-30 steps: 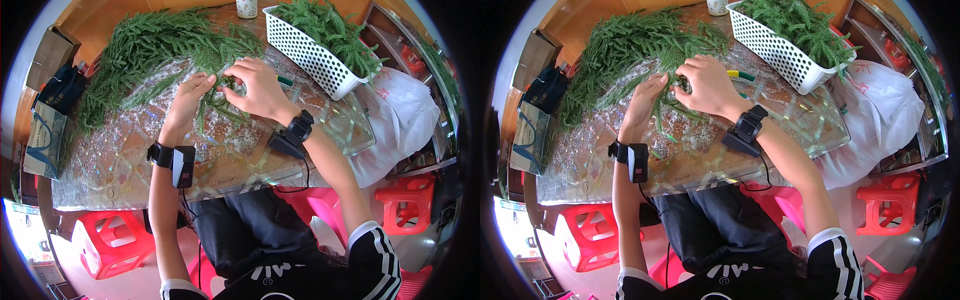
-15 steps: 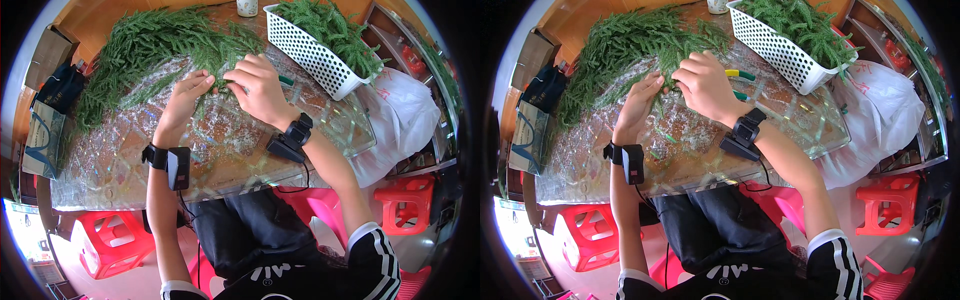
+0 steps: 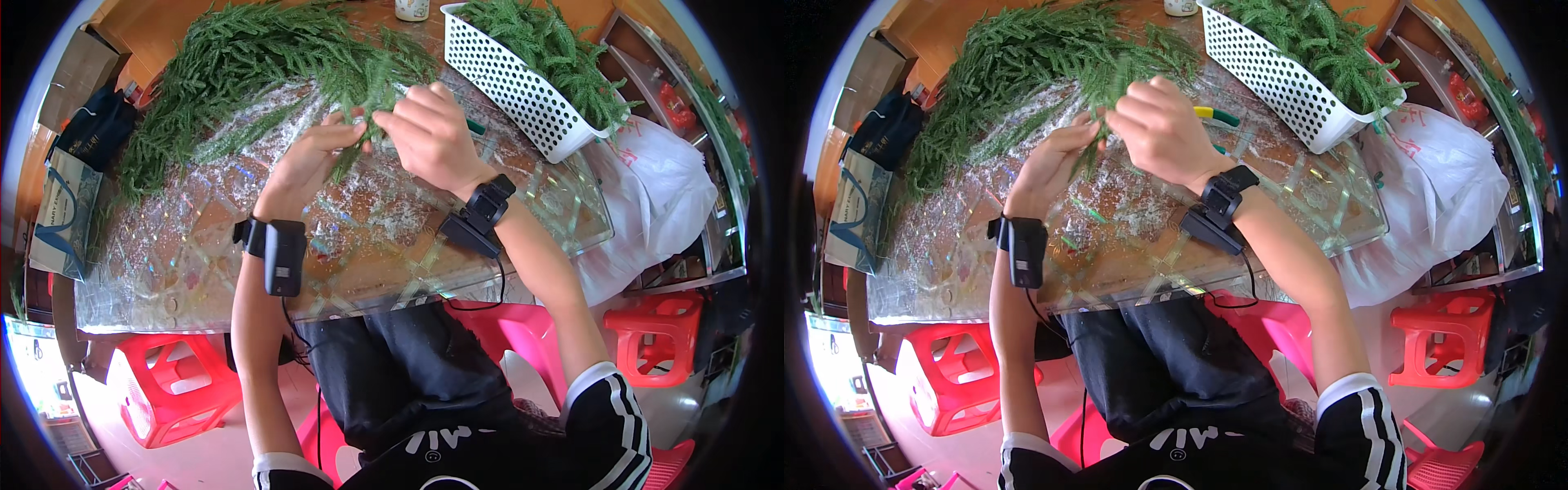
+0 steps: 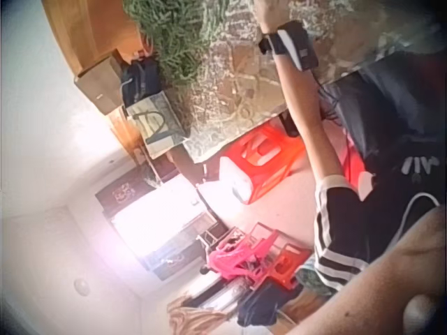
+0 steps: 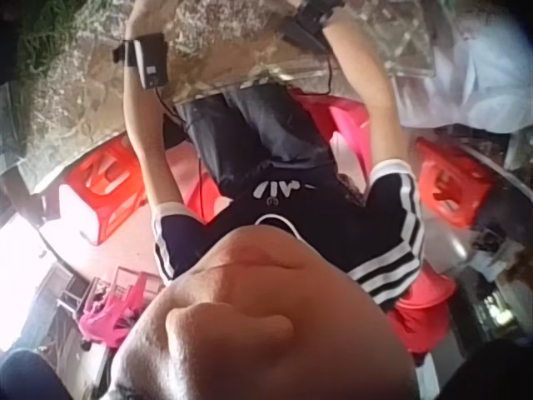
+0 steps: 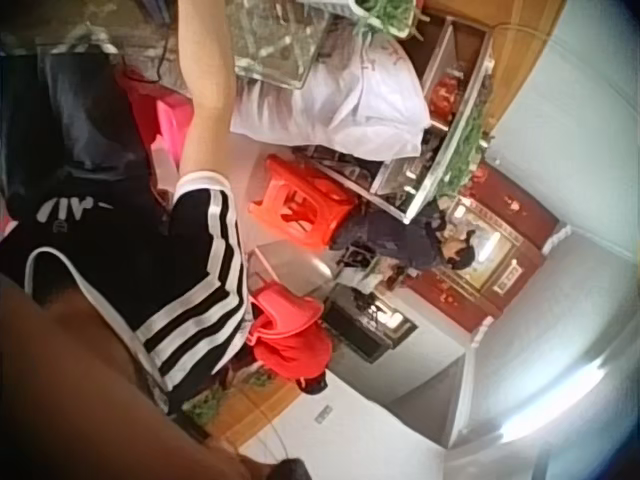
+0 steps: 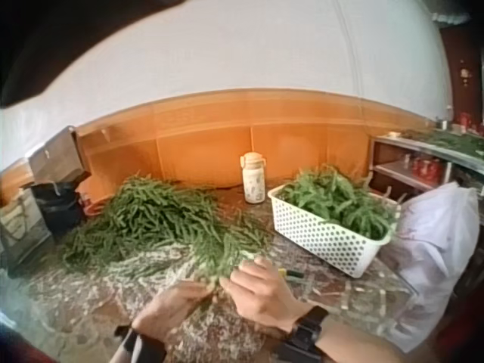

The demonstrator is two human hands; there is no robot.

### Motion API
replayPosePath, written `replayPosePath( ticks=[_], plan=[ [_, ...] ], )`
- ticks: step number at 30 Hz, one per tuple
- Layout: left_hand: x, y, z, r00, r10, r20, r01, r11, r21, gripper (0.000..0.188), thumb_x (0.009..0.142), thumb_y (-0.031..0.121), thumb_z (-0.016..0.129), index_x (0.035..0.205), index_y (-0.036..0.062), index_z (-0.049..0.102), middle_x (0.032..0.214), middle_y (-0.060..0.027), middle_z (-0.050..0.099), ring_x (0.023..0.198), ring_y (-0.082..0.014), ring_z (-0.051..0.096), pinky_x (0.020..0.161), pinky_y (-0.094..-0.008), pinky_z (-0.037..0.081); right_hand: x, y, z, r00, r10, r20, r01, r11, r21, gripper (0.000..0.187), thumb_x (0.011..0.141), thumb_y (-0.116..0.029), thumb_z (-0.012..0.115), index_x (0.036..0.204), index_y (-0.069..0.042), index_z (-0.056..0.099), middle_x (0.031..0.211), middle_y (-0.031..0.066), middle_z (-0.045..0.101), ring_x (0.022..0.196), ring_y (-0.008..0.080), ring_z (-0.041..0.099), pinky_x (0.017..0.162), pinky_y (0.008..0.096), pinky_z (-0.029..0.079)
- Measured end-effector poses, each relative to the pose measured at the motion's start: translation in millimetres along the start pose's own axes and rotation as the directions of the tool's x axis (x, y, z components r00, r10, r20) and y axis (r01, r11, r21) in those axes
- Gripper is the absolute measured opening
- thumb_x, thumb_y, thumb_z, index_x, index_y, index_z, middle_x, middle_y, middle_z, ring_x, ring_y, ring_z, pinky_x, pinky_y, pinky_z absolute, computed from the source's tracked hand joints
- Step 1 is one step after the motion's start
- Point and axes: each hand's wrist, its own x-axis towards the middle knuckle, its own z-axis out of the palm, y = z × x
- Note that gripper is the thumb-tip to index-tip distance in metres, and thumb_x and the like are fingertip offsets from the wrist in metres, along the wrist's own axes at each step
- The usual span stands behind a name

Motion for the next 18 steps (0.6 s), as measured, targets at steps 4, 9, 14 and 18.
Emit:
replayPosePath(
  ticks=[4, 9, 14, 18],
  plan=[
    [2, -1, 11, 0.924, 0.345, -0.164, -0.208, 0.814, 0.543, 0.023, 0.08, 0.023, 0.065, 0.088, 0.0014, 0.064, 0.127, -0.0144, 0.036, 0.113, -0.0269, 0.038, 0.097, -0.0416, 0.029, -4, 6, 5, 0.957, 0.281, 0.07, -0.287, 0.953, 0.096, 0.011, 0.065, -0.003, 0.065, 0.076, -0.003, 0.062, 0.06, 0.0039, 0.049, 0.059, 0.0175, 0.046, 0.057, 0.0295, 0.035],
    [-5, 1, 34, 0.648, 0.758, 0.075, -0.285, 0.15, 0.947, 0.017, 0.075, 0.021, 0.07, 0.083, 0.0074, 0.065, 0.129, -0.0148, 0.036, 0.116, -0.0333, 0.035, 0.097, -0.0464, 0.027, -10, 6, 5, 0.826, 0.554, 0.106, -0.564, 0.809, 0.164, 0.014, 0.065, -0.006, 0.067, 0.079, -0.003, 0.063, 0.06, 0.0057, 0.051, 0.057, 0.0172, 0.048, 0.053, 0.0291, 0.037],
    [-9, 9, 22, 0.49, 0.834, 0.255, -0.249, -0.147, 0.957, 0.017, 0.069, 0.013, 0.071, 0.082, 0.006, 0.064, 0.126, -0.0115, 0.041, 0.114, -0.0319, 0.037, 0.096, -0.045, 0.028, -4, 0, 1, 0.78, 0.615, 0.117, -0.625, 0.755, 0.196, 0.015, 0.066, -0.006, 0.068, 0.081, -0.004, 0.063, 0.067, 0.0062, 0.056, 0.062, 0.0164, 0.054, 0.051, 0.0275, 0.041],
    [-12, 9, 23, 0.479, 0.823, 0.305, -0.267, -0.195, 0.944, 0.017, 0.066, 0.008, 0.071, 0.081, 0.0052, 0.063, 0.122, -0.0085, 0.044, 0.112, -0.0305, 0.038, 0.095, -0.0445, 0.028, 3, -3, 0, 0.868, 0.494, -0.05, -0.481, 0.863, 0.155, 0.016, 0.067, -0.005, 0.068, 0.083, -0.005, 0.064, 0.077, 0.0058, 0.059, 0.066, 0.0174, 0.058, 0.054, 0.0271, 0.045]
  ],
)
